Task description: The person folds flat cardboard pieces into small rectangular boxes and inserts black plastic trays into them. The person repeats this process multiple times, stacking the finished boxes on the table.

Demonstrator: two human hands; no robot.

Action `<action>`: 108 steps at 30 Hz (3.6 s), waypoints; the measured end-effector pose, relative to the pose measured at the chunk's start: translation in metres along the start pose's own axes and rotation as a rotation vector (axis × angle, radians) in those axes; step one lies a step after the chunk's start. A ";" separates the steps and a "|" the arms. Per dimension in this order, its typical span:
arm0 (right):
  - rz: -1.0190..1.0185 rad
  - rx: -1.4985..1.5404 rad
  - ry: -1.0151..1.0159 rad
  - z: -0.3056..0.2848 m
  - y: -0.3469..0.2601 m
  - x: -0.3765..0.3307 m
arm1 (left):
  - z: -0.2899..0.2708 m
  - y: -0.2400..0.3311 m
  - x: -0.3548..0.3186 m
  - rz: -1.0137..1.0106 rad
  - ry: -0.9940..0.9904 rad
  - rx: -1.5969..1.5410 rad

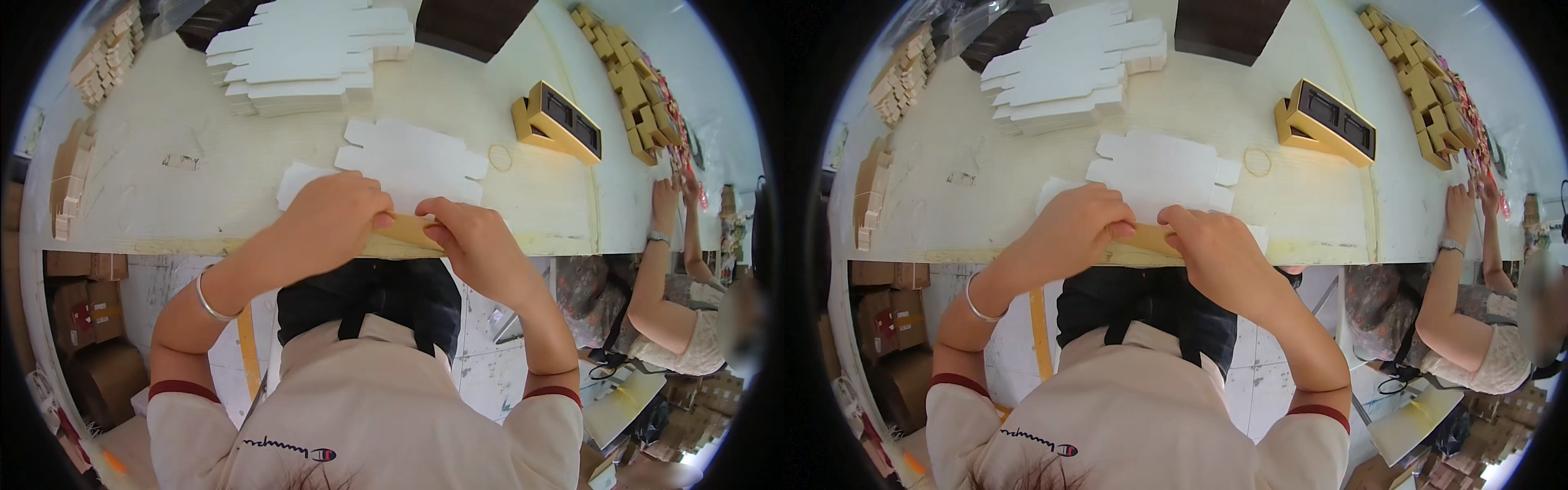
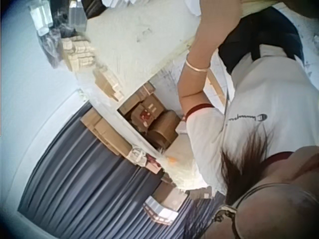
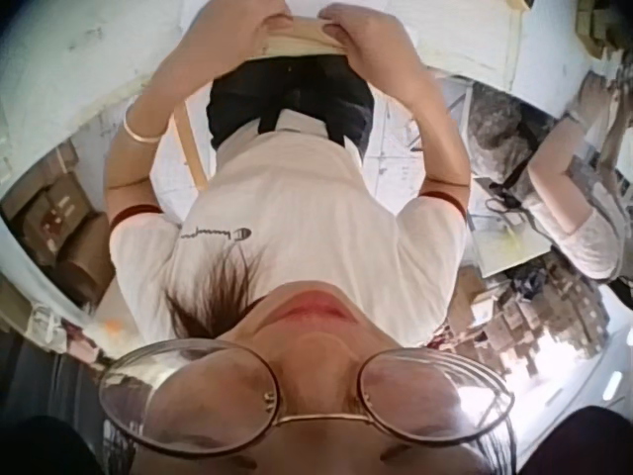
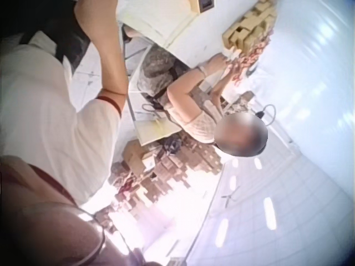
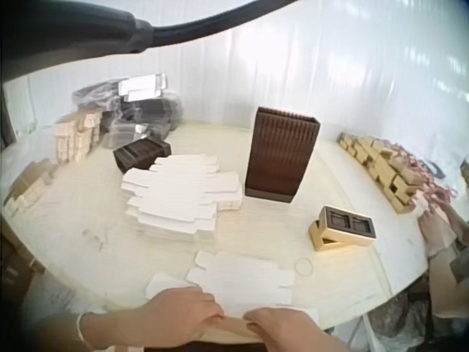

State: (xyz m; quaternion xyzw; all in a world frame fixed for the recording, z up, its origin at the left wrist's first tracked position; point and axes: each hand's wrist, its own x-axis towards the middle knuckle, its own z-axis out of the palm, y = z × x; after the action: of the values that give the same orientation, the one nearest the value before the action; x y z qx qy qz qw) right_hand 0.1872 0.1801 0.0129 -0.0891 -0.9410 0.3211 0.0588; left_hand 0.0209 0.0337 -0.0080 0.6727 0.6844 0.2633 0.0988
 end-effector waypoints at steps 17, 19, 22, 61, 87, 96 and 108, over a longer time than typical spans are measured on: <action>-0.446 -0.347 0.102 0.021 0.006 -0.048 | -0.038 -0.022 -0.003 -0.075 -0.082 -0.029; -0.559 -0.400 0.222 0.039 0.023 -0.047 | -0.044 -0.022 0.017 -0.132 -0.220 -0.060; -0.392 -0.154 0.241 0.035 -0.004 -0.024 | -0.044 -0.020 0.033 -0.145 -0.279 -0.069; -0.299 0.373 0.005 0.020 0.011 -0.001 | -0.064 -0.005 -0.006 -0.022 -0.397 -0.269; 0.012 0.649 0.040 0.014 -0.015 -0.008 | -0.001 0.007 -0.005 0.044 0.028 -0.275; -0.369 0.118 0.406 0.044 0.018 -0.019 | -0.014 0.007 0.001 -0.182 -0.162 -0.747; -0.089 0.504 0.303 0.044 -0.002 -0.004 | -0.001 0.014 -0.005 -0.094 0.015 -0.580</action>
State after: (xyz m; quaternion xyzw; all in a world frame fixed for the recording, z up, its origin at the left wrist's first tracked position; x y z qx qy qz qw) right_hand 0.1840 0.1519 -0.0205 -0.0772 -0.8152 0.5247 0.2326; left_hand 0.0330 0.0275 -0.0016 0.5817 0.6118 0.4482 0.2940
